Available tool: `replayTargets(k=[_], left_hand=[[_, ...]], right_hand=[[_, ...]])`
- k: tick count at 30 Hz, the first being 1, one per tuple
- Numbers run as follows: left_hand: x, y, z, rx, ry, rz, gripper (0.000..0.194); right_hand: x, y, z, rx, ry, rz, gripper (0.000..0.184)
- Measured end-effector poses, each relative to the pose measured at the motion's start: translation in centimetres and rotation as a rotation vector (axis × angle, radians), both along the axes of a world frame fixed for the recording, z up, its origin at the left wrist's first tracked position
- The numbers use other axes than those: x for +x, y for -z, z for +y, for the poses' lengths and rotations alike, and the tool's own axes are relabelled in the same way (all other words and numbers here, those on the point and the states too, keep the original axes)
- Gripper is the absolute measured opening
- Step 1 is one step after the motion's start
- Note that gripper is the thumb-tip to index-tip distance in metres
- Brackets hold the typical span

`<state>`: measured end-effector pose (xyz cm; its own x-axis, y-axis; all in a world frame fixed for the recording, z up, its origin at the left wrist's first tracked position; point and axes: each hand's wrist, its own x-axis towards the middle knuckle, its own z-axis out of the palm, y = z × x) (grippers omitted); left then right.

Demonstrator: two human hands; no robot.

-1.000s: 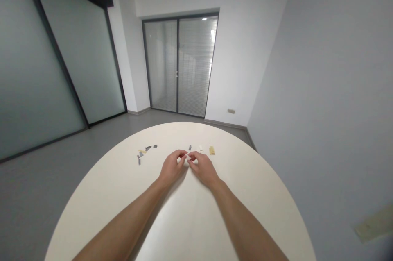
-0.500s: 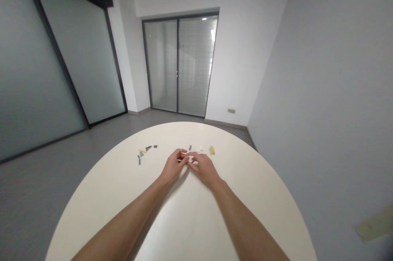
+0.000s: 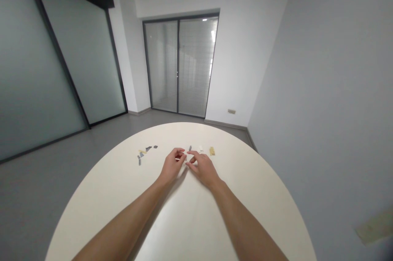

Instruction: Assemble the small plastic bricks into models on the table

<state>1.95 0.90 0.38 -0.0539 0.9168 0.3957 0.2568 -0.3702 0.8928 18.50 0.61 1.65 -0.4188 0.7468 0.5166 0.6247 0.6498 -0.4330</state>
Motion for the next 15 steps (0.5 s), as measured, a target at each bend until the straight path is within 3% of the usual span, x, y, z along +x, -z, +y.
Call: replayTargets(k=[7, 15], left_hand=[[-0.3, 0.07, 0.12, 0.014, -0.053, 0.033, 0.025], [0.1, 0.23, 0.1, -0.018, 0.065, -0.024, 0.027]], right_hand=[[-0.03, -0.17, -0.22, 0.017, 0.022, -0.04, 0.035], [0.0, -0.05, -0.07, 0.047, 0.022, -0.059, 0.033]])
